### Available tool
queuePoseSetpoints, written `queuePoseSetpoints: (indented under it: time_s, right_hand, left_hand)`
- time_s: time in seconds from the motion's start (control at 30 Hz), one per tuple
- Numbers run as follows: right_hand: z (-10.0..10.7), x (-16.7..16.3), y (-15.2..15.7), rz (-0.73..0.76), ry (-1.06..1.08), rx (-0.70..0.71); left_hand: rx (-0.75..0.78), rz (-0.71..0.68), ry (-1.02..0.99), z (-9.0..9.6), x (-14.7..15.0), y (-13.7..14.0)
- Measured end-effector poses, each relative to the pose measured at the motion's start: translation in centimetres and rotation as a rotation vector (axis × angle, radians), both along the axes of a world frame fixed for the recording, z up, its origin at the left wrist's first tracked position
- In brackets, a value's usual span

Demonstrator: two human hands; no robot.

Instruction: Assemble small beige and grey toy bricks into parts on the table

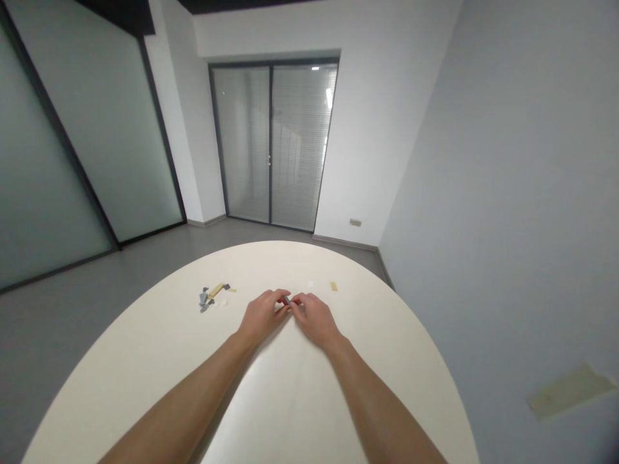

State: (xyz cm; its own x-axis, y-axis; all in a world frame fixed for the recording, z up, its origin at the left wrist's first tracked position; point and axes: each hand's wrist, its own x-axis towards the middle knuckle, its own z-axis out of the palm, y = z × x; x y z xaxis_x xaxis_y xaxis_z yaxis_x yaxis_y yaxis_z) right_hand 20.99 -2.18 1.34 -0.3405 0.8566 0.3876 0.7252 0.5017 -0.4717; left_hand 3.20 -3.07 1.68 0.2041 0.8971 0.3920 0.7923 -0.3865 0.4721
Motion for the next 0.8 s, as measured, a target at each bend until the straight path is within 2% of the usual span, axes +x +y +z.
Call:
queuePoseSetpoints:
  time_s: [0.8]
  right_hand:
    - [0.1, -0.05, -0.01, 0.005, 0.03, 0.008]
  left_hand:
    - [0.026, 0.037, 0.028, -0.04, 0.0, 0.13]
